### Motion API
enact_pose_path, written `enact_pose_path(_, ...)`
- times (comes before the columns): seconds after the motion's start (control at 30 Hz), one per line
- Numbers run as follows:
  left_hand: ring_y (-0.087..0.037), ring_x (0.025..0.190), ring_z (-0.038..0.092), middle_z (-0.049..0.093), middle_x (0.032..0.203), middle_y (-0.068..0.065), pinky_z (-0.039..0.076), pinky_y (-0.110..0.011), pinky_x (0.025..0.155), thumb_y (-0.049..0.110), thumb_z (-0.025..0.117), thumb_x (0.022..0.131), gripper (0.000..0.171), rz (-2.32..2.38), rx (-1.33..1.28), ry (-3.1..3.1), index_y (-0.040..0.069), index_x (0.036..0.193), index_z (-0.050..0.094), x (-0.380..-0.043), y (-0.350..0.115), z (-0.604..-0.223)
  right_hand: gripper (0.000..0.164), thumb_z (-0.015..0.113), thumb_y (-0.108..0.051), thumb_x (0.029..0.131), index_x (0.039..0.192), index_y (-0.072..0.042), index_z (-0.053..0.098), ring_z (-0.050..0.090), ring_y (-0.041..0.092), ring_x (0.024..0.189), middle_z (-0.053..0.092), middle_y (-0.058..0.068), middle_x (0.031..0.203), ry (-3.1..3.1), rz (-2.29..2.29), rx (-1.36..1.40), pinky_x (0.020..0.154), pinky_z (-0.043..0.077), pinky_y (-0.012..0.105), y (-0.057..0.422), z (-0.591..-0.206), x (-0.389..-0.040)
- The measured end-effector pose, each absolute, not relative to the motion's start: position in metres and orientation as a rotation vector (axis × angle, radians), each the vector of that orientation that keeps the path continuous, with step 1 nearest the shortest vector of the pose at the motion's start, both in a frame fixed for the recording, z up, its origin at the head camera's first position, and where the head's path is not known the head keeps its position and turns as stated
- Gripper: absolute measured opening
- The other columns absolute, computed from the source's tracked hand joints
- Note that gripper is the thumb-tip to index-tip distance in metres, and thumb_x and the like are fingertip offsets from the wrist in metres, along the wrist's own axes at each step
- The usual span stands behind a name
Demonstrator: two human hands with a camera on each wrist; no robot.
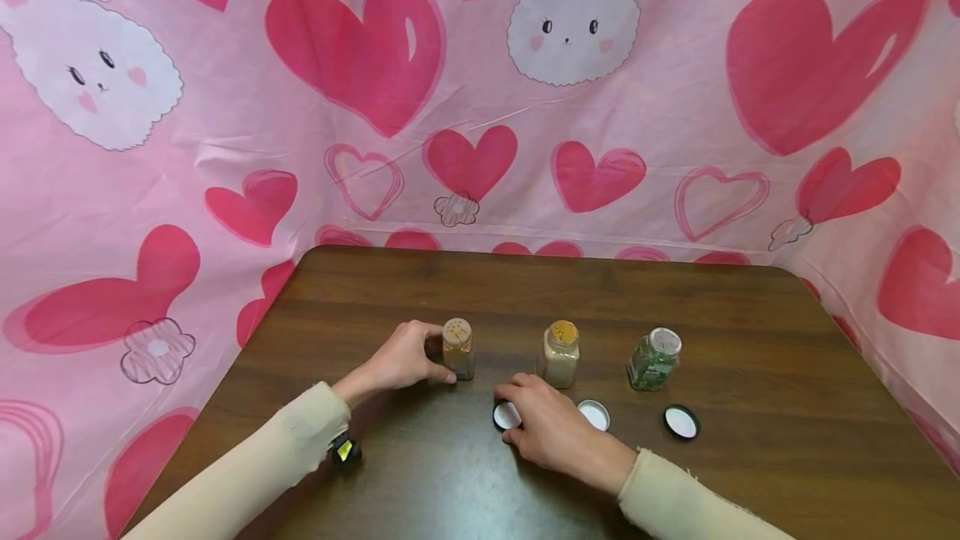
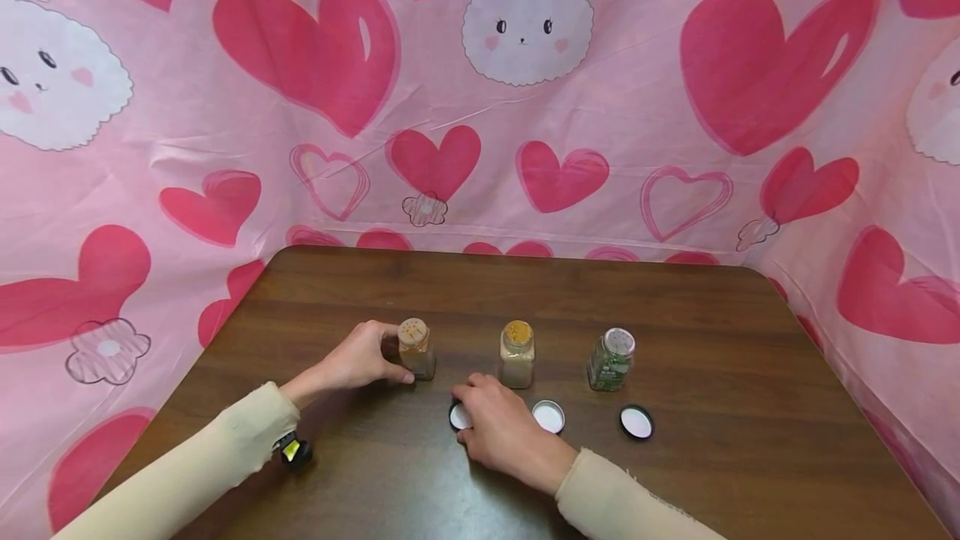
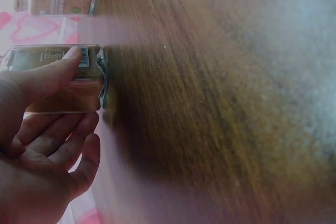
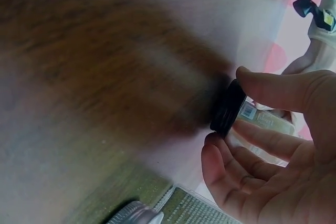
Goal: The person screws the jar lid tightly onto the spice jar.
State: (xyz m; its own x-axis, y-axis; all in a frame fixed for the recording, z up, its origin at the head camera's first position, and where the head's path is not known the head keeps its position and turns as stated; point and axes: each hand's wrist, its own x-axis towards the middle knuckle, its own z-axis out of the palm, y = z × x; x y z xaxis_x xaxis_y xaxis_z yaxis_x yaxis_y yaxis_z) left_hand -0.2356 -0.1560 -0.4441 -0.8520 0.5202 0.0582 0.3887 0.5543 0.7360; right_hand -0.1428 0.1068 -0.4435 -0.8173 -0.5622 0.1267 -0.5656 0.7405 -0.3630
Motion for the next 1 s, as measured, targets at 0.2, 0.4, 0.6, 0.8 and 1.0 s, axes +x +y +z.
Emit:
enact_pose_path(0.2, -0.017, 0.099, 0.073, 0.078, 0.105, -0.002, 0.058, -0.041, 0.088, 0.014, 0.099, 0.073, 0.049, 1.184, 0.762, 2.607, 0.005, 0.116, 0.076, -0.236, -0.156, -0.446, 0.049, 0.091, -0.015, 0.079, 0.123, -0.005, 0.072, 0.064, 0.025, 0.107, 0.067, 0.006, 0.115, -2.933, 0.604, 0.931, 0.083, 0.057, 0.045, 0.106, -0.441, -0.142)
enact_pose_path(0.4, -0.017, 0.099, 0.073, 0.078, 0.107, -0.001, 0.059, -0.041, 0.089, 0.015, 0.099, 0.073, 0.05, 1.195, 0.752, 2.6, 0.005, 0.116, 0.076, -0.236, -0.157, -0.446, 0.05, 0.091, -0.015, 0.08, 0.125, -0.004, 0.072, 0.064, 0.025, 0.108, 0.068, 0.006, 0.116, -2.929, 0.603, 0.929, 0.083, 0.057, 0.045, 0.106, -0.436, -0.143)
enact_pose_path(0.6, -0.015, 0.098, 0.073, 0.078, 0.106, 0.0, 0.058, -0.041, 0.089, 0.014, 0.099, 0.073, 0.05, 1.194, 0.735, 2.604, 0.006, 0.117, 0.076, -0.236, -0.157, -0.445, 0.049, 0.09, -0.015, 0.082, 0.126, -0.004, 0.071, 0.064, 0.025, 0.108, 0.067, 0.007, 0.118, -2.922, 0.62, 0.925, 0.085, 0.057, 0.045, 0.106, -0.433, -0.146)
enact_pose_path(0.8, -0.013, 0.097, 0.073, 0.078, 0.106, 0.001, 0.059, -0.039, 0.088, 0.014, 0.099, 0.074, 0.048, 1.196, 0.749, 2.602, 0.007, 0.116, 0.076, -0.237, -0.156, -0.446, 0.049, 0.09, -0.015, 0.084, 0.128, -0.003, 0.07, 0.064, 0.027, 0.109, 0.067, 0.008, 0.119, -2.941, 0.667, 0.91, 0.085, 0.057, 0.048, 0.106, -0.428, -0.148)
enact_pose_path(1.0, -0.013, 0.097, 0.072, 0.077, 0.106, 0.002, 0.058, -0.04, 0.088, 0.013, 0.098, 0.075, 0.048, 1.203, 0.751, 2.592, 0.007, 0.117, 0.076, -0.236, -0.156, -0.446, 0.05, 0.09, -0.014, 0.084, 0.128, -0.001, 0.07, 0.064, 0.029, 0.109, 0.067, 0.009, 0.119, -2.939, 0.693, 0.901, 0.085, 0.057, 0.049, 0.105, -0.422, -0.149)
